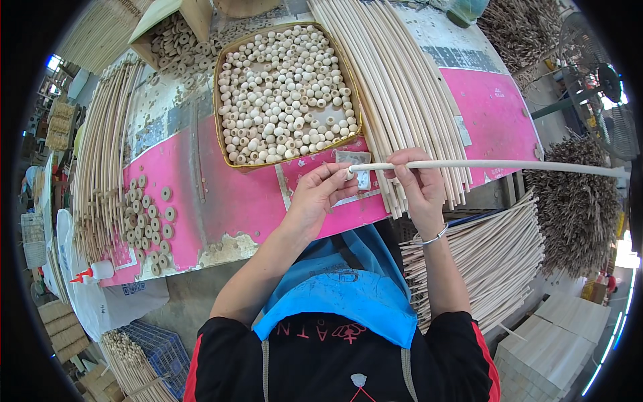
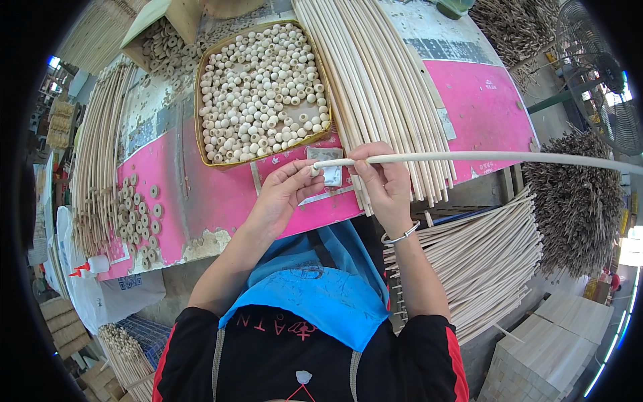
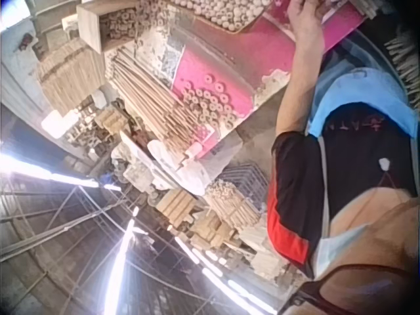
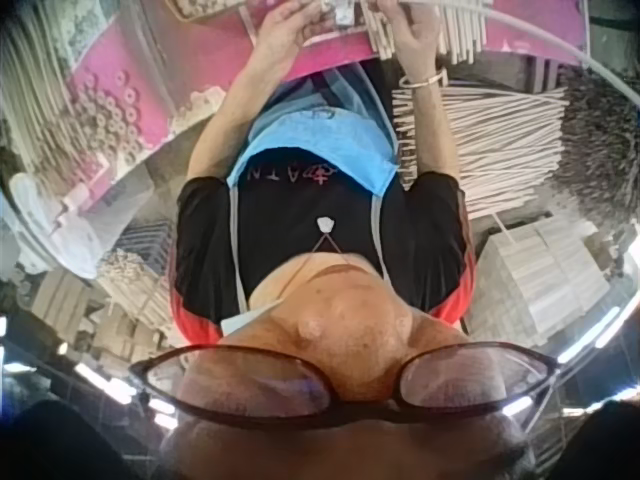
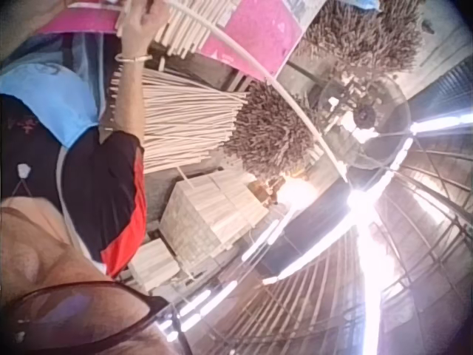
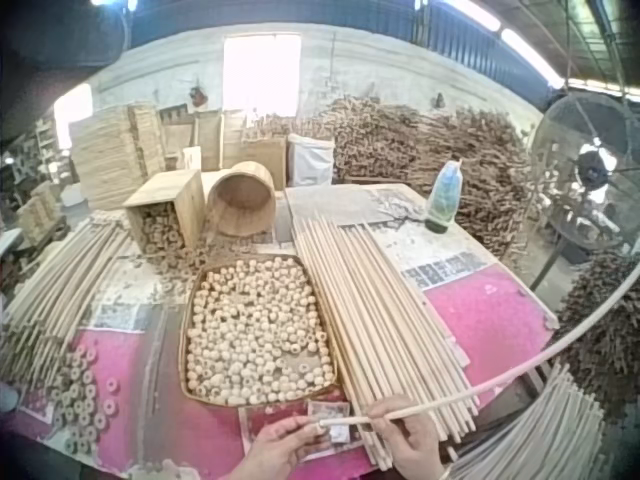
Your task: The recorder is assembling wooden dowels by dipping the ends into glue and attaching wooden caps or beads.
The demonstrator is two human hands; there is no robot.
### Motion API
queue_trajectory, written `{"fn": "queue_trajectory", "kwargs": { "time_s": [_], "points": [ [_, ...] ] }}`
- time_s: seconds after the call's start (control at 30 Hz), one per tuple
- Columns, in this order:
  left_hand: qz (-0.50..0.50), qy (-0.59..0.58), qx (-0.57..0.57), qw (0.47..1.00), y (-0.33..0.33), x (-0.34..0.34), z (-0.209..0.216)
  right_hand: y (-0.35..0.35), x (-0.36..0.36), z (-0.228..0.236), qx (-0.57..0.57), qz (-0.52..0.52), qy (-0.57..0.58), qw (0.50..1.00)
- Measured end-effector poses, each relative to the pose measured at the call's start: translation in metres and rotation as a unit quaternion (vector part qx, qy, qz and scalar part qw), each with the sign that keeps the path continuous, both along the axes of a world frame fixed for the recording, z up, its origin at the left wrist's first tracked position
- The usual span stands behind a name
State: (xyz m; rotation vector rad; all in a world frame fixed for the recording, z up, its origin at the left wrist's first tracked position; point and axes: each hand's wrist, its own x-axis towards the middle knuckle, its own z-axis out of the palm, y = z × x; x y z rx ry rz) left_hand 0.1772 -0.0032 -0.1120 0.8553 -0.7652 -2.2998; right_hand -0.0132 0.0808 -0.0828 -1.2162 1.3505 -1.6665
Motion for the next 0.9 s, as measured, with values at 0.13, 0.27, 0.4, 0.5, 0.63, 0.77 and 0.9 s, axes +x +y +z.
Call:
{"fn": "queue_trajectory", "kwargs": {
  "time_s": [0.13, 0.27, 0.4, 0.5, 0.63, 0.77, 0.9],
  "points": [
    [0.008, -0.006, 0.010, 1.000, 0.002, 0.000, 0.000, 0.004, -0.001, -0.001, -0.012, 0.014, 0.055, 0.998],
    [0.021, 0.006, 0.004, 1.000, 0.005, 0.001, -0.005, 0.009, 0.002, 0.004, -0.048, 0.014, 0.192, 0.980],
    [0.017, -0.042, -0.069, 0.997, 0.005, 0.003, -0.003, 0.015, 0.005, 0.008, -0.026, 0.024, 0.179, 0.983],
    [-0.011, -0.062, -0.128, 0.990, 0.002, 0.008, -0.002, 0.016, 0.005, -0.007, -0.018, 0.023, 0.050, 0.998],
    [0.010, -0.036, -0.142, 0.989, 0.011, 0.003, 0.003, 0.023, 0.017, -0.023, -0.044, -0.037, -0.023, 0.998],
    [0.084, 0.003, -0.126, 0.988, 0.014, -0.015, 0.015, 0.021, 0.031, -0.026, -0.031, -0.083, -0.090, 0.992],
    [0.089, 0.007, -0.180, 0.980, 0.020, -0.025, 0.018, 0.022, 0.047, -0.018, 0.015, -0.082, -0.181, 0.980]
  ]
}}
